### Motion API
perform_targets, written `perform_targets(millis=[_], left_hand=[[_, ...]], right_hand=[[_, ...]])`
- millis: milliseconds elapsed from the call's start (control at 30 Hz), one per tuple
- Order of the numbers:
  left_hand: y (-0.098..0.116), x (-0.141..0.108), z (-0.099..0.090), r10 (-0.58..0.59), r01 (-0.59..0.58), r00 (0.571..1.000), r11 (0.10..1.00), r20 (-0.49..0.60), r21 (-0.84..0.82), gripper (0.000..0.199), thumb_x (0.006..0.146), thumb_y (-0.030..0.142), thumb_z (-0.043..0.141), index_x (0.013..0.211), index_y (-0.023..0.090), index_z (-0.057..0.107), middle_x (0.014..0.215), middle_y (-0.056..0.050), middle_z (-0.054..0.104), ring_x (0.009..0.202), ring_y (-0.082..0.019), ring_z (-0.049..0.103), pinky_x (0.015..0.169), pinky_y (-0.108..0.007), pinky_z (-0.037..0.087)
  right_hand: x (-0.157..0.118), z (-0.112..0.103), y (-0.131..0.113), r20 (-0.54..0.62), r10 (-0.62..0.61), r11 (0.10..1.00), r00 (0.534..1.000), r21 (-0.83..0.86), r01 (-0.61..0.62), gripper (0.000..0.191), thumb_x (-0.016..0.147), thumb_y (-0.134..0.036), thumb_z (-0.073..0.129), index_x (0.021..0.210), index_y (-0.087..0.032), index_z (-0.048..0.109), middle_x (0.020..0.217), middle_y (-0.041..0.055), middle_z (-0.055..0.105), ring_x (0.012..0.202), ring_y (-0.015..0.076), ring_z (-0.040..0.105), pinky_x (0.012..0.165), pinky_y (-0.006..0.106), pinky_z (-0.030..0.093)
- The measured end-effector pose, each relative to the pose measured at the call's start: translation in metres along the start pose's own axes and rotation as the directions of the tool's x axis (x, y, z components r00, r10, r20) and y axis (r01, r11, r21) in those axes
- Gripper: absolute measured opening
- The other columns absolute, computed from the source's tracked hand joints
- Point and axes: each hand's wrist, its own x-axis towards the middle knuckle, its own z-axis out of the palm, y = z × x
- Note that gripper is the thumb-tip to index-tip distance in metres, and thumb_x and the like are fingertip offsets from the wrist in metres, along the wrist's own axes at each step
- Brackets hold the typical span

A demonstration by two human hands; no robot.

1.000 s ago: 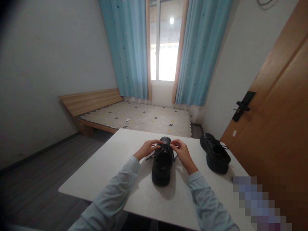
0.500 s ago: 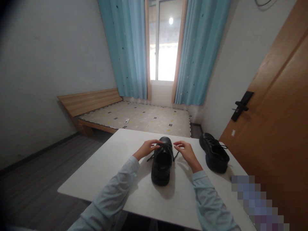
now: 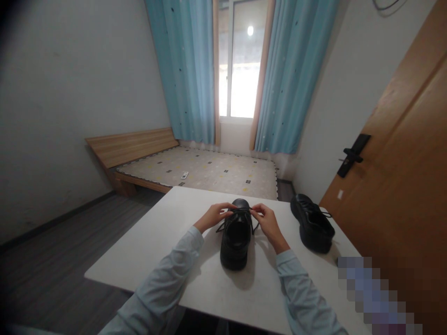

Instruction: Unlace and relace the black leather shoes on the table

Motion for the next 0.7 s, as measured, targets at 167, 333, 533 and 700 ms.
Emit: perform_targets(millis=[167, 333, 533, 700], left_hand=[[0.0, -0.001, 0.0, -0.006, 0.006, 1.0, 1.0, -0.001, -0.005, 0.028, 0.081, 0.028, 0.058, 0.107, 0.022, 0.065, 0.113, -0.003, 0.066, 0.107, -0.019, 0.058, 0.095, -0.032, 0.046], [-0.001, -0.001, 0.0, 0.006, -0.006, 1.0, 1.0, -0.006, -0.008, 0.028, 0.081, 0.029, 0.059, 0.107, 0.022, 0.065, 0.112, -0.003, 0.066, 0.107, -0.019, 0.058, 0.095, -0.033, 0.045], [0.001, 0.0, 0.0, -0.002, 0.002, 1.0, 1.0, 0.001, 0.007, 0.027, 0.081, 0.029, 0.058, 0.107, 0.022, 0.065, 0.113, -0.004, 0.066, 0.108, -0.019, 0.058, 0.095, -0.033, 0.045], [0.002, 0.0, -0.001, -0.006, 0.006, 1.0, 1.0, 0.019, 0.011, 0.029, 0.082, 0.03, 0.057, 0.109, 0.022, 0.064, 0.115, -0.004, 0.065, 0.107, -0.019, 0.058, 0.097, -0.033, 0.043]], right_hand=[[-0.002, 0.003, -0.003, 0.003, -0.028, 0.996, 1.0, 0.087, 0.028, 0.033, 0.07, -0.049, 0.067, 0.075, -0.018, 0.058, 0.074, 0.0031, 0.062, 0.074, 0.0186, 0.061, 0.07, 0.032, 0.049], [-0.003, 0.002, -0.009, 0.012, -0.025, 0.994, 1.0, 0.105, 0.024, 0.032, 0.071, -0.049, 0.066, 0.075, -0.019, 0.056, 0.073, 0.0026, 0.063, 0.074, 0.0198, 0.063, 0.074, 0.035, 0.05], [-0.003, 0.001, -0.011, 0.033, -0.047, 0.996, 0.998, 0.073, 0.044, 0.027, 0.074, -0.045, 0.063, 0.075, -0.019, 0.055, 0.07, 0.0011, 0.058, 0.069, 0.0174, 0.059, 0.067, 0.032, 0.05], [-0.004, -0.002, -0.011, 0.013, -0.128, 0.98, 0.992, -0.155, 0.128, 0.018, 0.08, -0.037, 0.055, 0.076, -0.019, 0.054, 0.071, 0.0024, 0.058, 0.068, 0.0171, 0.056, 0.065, 0.03, 0.047]])
